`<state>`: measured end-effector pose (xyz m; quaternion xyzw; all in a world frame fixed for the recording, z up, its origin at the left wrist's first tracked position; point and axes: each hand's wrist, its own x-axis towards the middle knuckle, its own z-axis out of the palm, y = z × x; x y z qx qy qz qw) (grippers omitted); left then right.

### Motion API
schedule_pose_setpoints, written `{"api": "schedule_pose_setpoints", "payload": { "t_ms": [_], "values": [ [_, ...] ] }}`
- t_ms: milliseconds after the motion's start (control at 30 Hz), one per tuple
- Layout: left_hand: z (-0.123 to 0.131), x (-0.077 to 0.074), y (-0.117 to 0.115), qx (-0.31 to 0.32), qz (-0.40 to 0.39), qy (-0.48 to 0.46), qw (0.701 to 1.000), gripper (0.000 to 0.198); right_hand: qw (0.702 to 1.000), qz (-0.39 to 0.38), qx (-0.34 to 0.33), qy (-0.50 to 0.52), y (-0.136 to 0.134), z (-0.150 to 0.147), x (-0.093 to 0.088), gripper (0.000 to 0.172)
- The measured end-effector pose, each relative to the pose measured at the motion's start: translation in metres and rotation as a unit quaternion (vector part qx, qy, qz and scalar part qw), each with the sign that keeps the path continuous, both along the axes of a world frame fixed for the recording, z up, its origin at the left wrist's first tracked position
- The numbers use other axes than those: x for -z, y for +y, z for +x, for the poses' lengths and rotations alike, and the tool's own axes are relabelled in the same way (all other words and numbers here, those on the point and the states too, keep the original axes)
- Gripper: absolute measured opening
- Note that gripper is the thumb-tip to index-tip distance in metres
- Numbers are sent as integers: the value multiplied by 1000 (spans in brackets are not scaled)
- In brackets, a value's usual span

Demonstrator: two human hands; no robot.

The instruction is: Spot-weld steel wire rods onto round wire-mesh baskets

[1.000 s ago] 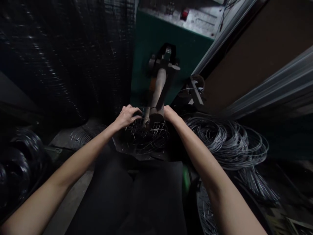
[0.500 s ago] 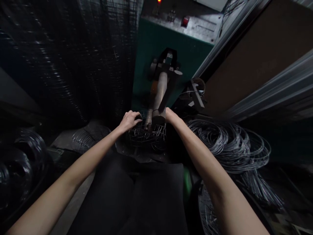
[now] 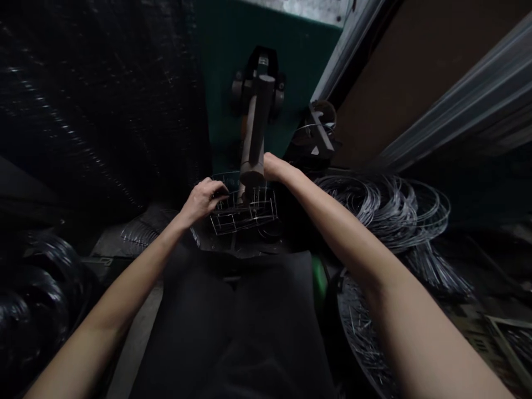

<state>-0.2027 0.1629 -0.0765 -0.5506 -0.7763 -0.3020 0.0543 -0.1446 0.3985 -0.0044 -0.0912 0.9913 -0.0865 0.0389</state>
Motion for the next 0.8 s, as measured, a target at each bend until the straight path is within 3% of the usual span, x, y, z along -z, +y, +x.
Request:
{"api": "schedule_pose_setpoints", "payload": {
  "t_ms": [200, 300, 400, 500, 600, 700, 800],
  "values": [
    [39, -7, -6, 106, -93, 71, 987, 8, 997, 54, 46, -25, -17, 7, -9, 27],
    [69, -16, -41, 158, -100, 106, 977, 12, 998, 32, 52, -34, -23, 26, -2, 25],
    [84, -35, -95, 174, -75, 74, 979, 20, 999, -5, 18, -32, -29, 58, 9, 25],
    [78, -59, -148, 109, -79, -8, 991, 19, 1000, -12, -1, -22, -36, 96, 27, 29],
    [53, -73, -187, 1, -112, -60, 992, 21, 998, -45, -25, -22, -42, 129, 54, 38],
    [16, -73, -212, -97, -167, -55, 980, 23, 994, -102, -29, -21, -53, 149, 76, 43],
    [-23, -65, -224, -185, -219, 15, 958, 18, 987, -159, -8, -28, -66, 158, 79, 41]
  ]
}}
